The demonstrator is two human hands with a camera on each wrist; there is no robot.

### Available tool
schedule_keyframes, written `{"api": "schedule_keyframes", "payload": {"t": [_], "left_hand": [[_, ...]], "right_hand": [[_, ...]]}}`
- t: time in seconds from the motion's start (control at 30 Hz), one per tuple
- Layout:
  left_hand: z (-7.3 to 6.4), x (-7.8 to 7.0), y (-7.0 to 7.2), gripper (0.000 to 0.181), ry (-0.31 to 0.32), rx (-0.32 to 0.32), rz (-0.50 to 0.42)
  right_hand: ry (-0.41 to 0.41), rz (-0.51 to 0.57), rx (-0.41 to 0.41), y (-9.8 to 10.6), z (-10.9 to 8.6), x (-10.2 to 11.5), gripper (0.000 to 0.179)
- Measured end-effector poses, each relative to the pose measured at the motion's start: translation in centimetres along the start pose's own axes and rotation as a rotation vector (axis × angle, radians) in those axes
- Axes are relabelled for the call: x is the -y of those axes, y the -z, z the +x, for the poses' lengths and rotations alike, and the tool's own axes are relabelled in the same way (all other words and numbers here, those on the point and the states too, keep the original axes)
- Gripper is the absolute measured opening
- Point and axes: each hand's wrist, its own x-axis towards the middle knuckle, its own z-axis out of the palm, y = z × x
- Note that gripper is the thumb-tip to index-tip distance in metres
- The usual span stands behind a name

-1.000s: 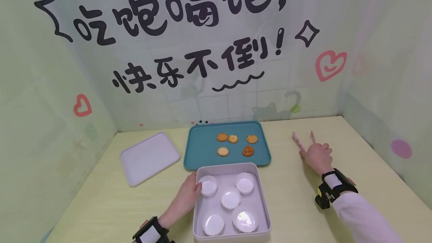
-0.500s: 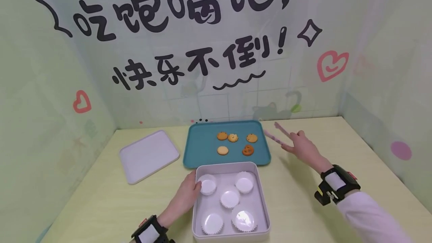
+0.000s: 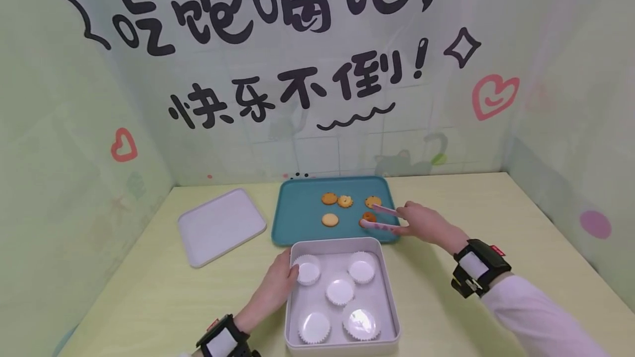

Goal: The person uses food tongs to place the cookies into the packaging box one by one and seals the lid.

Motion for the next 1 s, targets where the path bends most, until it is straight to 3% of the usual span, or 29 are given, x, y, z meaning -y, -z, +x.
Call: {"api": "schedule_keyframes", "payload": {"t": [0.27,0.67,0.87,1.0], "left_hand": [[0.0,-0.2,0.0,0.038,0.011,-0.009,0.014],[-0.2,-0.3,0.2,0.039,0.027,0.003,0.012],[-0.2,-0.4,0.2,0.039,0.046,0.015,-0.006],[-0.2,-0.3,0.1,0.037,0.019,0.010,-0.007]], "right_hand": [[0.016,0.002,0.048,0.1,0.5,0.2,0.035],[0.102,-0.180,0.047,0.6,1.6,0.0,0.025],[0.130,-0.165,0.038,0.6,1.8,-0.1,0.023],[0.162,-0.130,0.015,0.2,1.6,-0.5,0.021]]}}
